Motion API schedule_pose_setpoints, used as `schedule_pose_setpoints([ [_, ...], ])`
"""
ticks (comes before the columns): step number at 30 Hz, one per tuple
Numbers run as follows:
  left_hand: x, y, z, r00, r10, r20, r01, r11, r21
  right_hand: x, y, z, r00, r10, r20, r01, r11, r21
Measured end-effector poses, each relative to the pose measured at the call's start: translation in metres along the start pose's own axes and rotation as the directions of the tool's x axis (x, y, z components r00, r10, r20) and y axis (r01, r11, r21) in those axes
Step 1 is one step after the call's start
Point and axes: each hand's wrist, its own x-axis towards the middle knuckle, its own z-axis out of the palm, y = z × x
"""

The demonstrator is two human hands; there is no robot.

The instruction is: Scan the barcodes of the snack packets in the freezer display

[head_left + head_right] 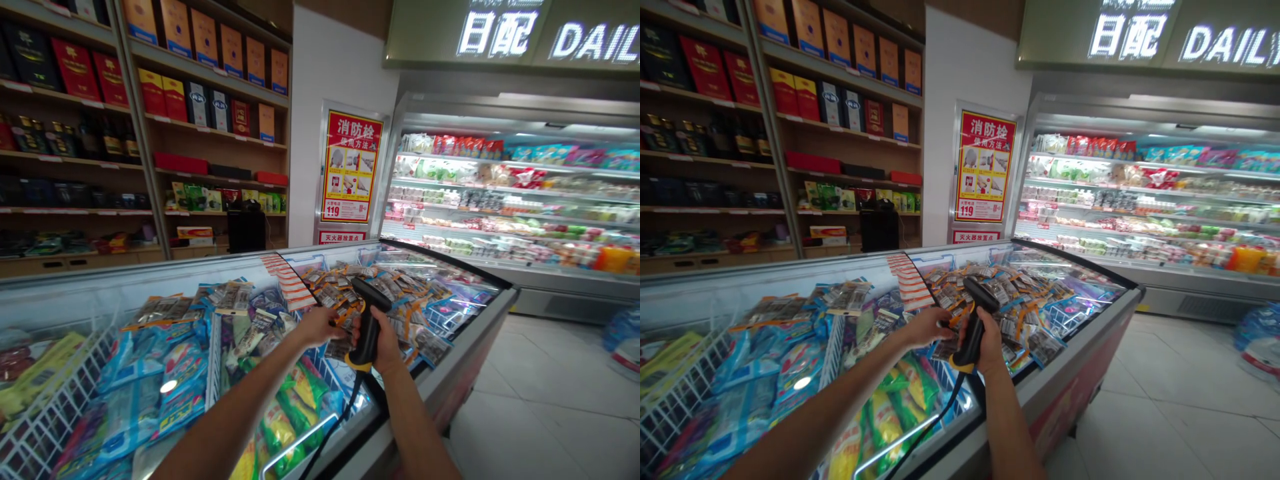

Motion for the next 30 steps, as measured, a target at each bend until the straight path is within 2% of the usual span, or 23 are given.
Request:
schedule_pose_setpoints([
  [3, -0.006, 0.008, 0.016, 0.983, 0.083, 0.164, -0.101, 0.989, 0.107, 0.0, 0.0, -0.001, 0.999, 0.04, 0.018, -0.04, 0.999, -0.01],
  [7, -0.004, -0.004, -0.001, 0.982, 0.04, 0.187, -0.051, 0.997, 0.053, 0.001, 0.001, 0.0, 1.0, -0.008, 0.017, 0.007, 0.999, 0.037],
  [10, 0.005, -0.022, -0.029, 0.994, -0.037, 0.1, 0.048, 0.993, -0.104, 0.002, 0.002, 0.0, 0.999, -0.021, 0.035, 0.02, 0.999, 0.033],
  [12, 0.01, -0.034, -0.048, 0.995, -0.101, -0.02, 0.094, 0.969, -0.227, 0.001, 0.003, 0.001, 0.998, -0.003, 0.061, 0.002, 1.0, 0.029],
  [14, 0.012, -0.045, -0.061, 0.969, -0.184, -0.164, 0.123, 0.938, -0.324, 0.001, 0.005, 0.002, 0.996, 0.024, 0.082, -0.026, 0.999, 0.026],
  [17, 0.01, -0.054, -0.066, 0.893, -0.327, -0.309, 0.164, 0.877, -0.452, 0.001, 0.009, 0.006, 0.993, 0.054, 0.102, -0.054, 0.999, 0.0],
  [19, 0.008, -0.055, -0.061, 0.861, -0.399, -0.316, 0.175, 0.816, -0.551, 0.002, 0.012, 0.009, 0.991, 0.077, 0.105, -0.075, 0.997, -0.03],
  [24, 0.006, -0.055, -0.045, 0.829, -0.5, -0.249, 0.178, 0.659, -0.731, 0.003, 0.018, 0.013, 0.983, 0.115, 0.141, -0.103, 0.991, -0.092],
  [30, 0.013, -0.058, -0.042, 0.79, -0.541, -0.289, 0.056, 0.533, -0.844, 0.001, 0.018, 0.015, 0.971, 0.175, 0.166, -0.162, 0.983, -0.088],
])
